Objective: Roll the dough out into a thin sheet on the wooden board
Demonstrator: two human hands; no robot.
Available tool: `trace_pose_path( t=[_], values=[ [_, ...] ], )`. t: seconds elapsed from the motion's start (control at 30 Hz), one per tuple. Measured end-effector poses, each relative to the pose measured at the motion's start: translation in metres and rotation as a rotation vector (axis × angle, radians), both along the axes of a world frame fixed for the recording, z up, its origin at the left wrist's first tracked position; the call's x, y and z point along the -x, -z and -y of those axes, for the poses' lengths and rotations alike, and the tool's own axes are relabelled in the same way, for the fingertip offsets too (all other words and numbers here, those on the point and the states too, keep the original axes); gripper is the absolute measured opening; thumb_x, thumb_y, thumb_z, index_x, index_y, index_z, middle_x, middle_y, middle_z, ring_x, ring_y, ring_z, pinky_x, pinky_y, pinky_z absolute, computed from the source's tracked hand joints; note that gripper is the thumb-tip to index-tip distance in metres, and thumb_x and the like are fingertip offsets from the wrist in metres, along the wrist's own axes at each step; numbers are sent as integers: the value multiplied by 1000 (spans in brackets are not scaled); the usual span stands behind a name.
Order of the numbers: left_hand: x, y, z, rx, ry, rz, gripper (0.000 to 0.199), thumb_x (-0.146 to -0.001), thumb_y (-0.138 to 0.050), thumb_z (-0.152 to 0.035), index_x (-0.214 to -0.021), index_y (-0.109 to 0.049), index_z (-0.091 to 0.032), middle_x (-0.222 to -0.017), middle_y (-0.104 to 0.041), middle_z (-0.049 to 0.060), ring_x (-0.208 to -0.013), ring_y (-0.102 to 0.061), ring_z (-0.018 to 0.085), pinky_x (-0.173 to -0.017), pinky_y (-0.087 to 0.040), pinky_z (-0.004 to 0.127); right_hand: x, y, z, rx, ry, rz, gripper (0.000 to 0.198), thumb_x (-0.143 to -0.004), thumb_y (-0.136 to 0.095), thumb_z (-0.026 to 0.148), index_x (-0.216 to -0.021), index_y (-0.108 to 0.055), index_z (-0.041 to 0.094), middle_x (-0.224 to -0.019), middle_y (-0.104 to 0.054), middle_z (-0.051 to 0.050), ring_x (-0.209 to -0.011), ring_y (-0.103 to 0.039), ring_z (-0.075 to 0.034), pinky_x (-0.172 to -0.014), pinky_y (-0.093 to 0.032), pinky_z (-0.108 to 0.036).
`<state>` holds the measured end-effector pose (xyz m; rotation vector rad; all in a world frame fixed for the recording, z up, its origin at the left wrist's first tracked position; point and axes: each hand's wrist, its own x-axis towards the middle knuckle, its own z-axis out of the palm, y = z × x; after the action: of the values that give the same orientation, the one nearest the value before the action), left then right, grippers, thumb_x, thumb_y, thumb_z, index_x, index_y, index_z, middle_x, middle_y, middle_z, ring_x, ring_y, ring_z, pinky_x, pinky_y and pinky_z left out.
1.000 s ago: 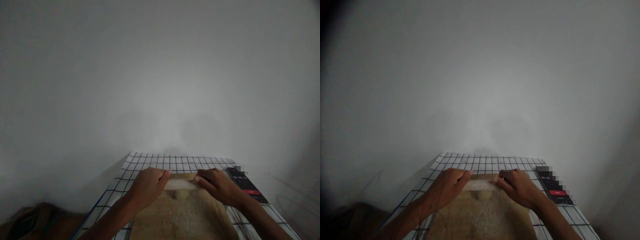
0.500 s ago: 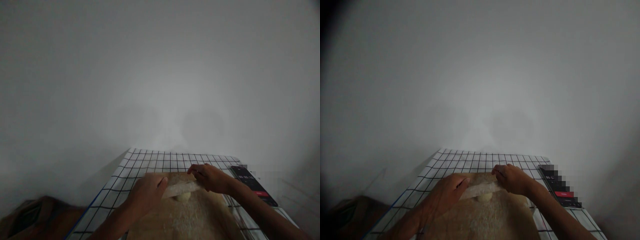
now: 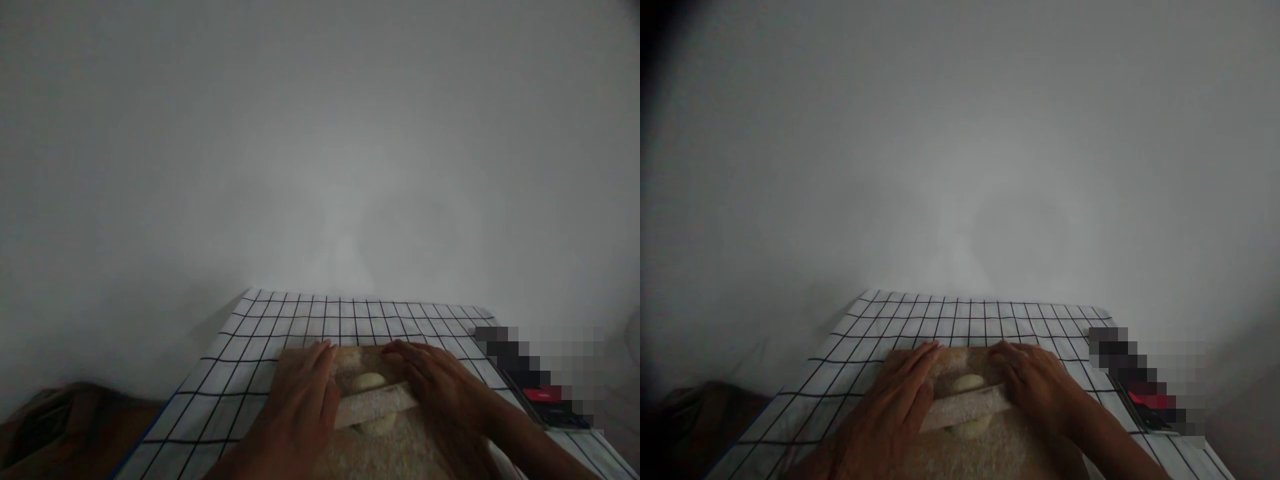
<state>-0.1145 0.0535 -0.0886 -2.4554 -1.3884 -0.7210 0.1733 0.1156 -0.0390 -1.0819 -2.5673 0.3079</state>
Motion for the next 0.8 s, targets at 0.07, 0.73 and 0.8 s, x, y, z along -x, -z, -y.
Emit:
trace_pose_path(
  t=[0.07,0.73,0.8],
  values=[
    [-2,0,2,-59,5,-32,45,-100,-42,-22,-146,-39,-19,-155,-43,9,-145,-35,25,-114,-44,46,-4,12,5,-92,31,-40,39,-103,-33,32,-134,-57,25,-135,-63,-6,-123,-58,-24,-104,-46,-43],
    [0,-1,-15,38,-95,52,47,-95,-38,-17,-140,-49,-21,-149,-51,8,-139,-45,24,-110,-47,49,5,-15,31,-191,143,166,39,-97,-39,20,-132,-57,19,-103,-75,-11,-77,-71,-23,-66,-50,-33],
    [-2,-1,-16,58,-133,33,49,-94,-40,-19,-142,-47,-22,-154,-45,8,-144,-36,27,-113,-41,55,1,-13,29,-206,52,122,37,-96,-42,21,-127,-62,20,-119,-71,-13,-84,-71,-23,-71,-53,-33]
  ],
)
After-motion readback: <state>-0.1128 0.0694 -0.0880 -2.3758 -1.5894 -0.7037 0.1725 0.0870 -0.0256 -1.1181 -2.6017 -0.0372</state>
